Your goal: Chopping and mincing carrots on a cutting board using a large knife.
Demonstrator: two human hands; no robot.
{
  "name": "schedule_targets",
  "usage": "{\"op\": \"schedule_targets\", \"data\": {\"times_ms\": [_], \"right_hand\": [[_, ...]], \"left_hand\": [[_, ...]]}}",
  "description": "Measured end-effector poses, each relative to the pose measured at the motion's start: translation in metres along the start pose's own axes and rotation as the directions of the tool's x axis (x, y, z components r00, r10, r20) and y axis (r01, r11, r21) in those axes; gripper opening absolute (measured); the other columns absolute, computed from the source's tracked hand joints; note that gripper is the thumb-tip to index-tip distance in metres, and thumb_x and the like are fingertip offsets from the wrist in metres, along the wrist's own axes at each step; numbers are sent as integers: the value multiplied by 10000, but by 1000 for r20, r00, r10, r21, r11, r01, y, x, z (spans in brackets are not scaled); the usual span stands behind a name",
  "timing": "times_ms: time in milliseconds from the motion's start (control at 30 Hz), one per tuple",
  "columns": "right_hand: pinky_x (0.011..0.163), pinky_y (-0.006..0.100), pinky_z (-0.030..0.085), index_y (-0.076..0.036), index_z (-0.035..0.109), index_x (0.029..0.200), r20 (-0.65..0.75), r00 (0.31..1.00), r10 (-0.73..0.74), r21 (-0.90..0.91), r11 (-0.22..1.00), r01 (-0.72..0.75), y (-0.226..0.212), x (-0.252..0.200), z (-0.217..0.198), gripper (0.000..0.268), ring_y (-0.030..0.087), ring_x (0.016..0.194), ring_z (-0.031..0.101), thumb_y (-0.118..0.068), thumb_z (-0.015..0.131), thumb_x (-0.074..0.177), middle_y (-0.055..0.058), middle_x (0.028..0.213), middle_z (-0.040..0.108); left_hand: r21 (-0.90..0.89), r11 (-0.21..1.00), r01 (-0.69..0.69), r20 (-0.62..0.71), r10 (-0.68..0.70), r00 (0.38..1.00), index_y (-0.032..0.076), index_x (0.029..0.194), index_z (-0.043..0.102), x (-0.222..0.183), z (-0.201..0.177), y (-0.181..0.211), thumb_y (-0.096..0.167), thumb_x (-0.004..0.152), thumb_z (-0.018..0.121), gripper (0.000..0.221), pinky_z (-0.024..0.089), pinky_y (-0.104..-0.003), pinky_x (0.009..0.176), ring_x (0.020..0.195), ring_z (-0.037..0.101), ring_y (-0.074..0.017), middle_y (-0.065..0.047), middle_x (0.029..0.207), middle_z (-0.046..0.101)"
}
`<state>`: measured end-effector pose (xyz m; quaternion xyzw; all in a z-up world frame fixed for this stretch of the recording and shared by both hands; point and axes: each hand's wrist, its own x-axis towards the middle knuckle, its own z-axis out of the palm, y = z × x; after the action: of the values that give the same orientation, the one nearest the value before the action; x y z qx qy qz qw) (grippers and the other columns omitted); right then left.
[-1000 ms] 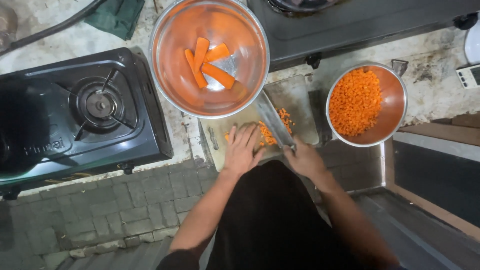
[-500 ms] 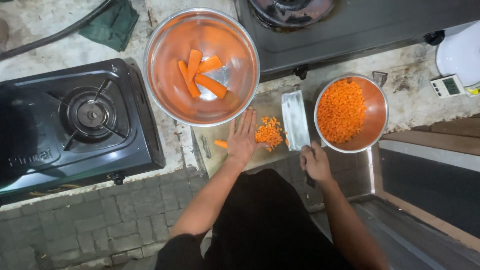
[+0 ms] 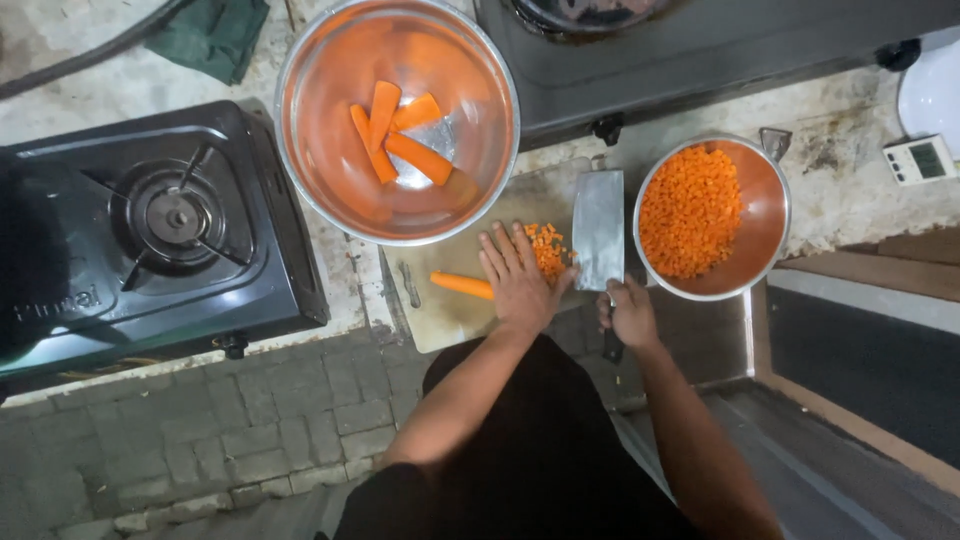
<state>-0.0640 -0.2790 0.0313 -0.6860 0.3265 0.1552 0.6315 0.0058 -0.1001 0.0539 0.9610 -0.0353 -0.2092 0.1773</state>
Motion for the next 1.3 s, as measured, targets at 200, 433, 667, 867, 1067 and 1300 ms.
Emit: {"op": "schedule_targets", "data": {"times_ms": [200, 433, 667, 867, 1067, 1300], "right_hand": [[431, 405, 481, -32, 556, 815, 53, 998, -40, -175, 983, 49, -19, -11, 27, 267, 227, 435, 545, -187, 442, 1001, 98, 616, 503], [473, 437, 503, -20, 586, 852, 128, 991, -28, -222, 973, 56, 3, -5, 45, 352, 264, 437, 611, -245, 376, 1022, 155, 600, 580], [501, 417, 502, -27, 619, 859, 262, 965, -20, -248, 965, 87, 12, -4, 60, 466, 267, 487, 633, -315, 298, 1037, 146, 604, 588], [478, 385, 500, -30, 565, 864, 236, 971, -22, -190, 979, 68, 3, -15, 86, 506, 256, 438, 613, -305, 186, 1054, 122, 561, 553], [436, 360, 493, -27, 567, 821, 152, 985, -82, -175, 979, 108, -9, -43, 90, 519, 244, 412, 591, -306, 198, 1057, 117, 540, 545], [424, 396, 519, -19, 535, 846, -115, 985, -129, -44, 991, 125, -51, -84, 62, 534, 282, 396, 609, -349, 175, 1062, 136, 532, 552]], "left_hand": [[-173, 984, -26, -422, -50, 905, -93, 1503, 217, 15, 40, 17, 661, 733, 644, 1159, 151, -561, 1201, 1455, 176, -526, -387, 1534, 204], [-226, 966, -128, -507, -5, 862, -69, 1493, 289, 24, 51, 8, 527, 806, 656, 981, 218, -509, 1201, 1448, 287, -450, -312, 1523, 312], [-336, 891, -303, -619, 34, 785, -17, 1428, 454, 27, 54, -8, 341, 889, 640, 673, 311, -464, 1167, 1392, 427, -367, -223, 1469, 460], [-455, 775, -438, -722, -34, 691, 45, 1331, 595, 32, 49, -19, 225, 831, 745, 552, 392, -400, 1117, 1298, 552, -311, -153, 1376, 587], [-566, 610, -554, -735, -69, 675, -13, 1241, 647, 21, 29, -9, 107, 824, 739, 444, 463, -423, 1033, 1201, 601, -387, -234, 1276, 634], [-628, 365, -688, -724, 50, 688, -6, 1214, 664, 10, -22, 66, 91, 806, 754, 429, 513, -426, 999, 1190, 618, -382, -233, 1268, 644]]}}
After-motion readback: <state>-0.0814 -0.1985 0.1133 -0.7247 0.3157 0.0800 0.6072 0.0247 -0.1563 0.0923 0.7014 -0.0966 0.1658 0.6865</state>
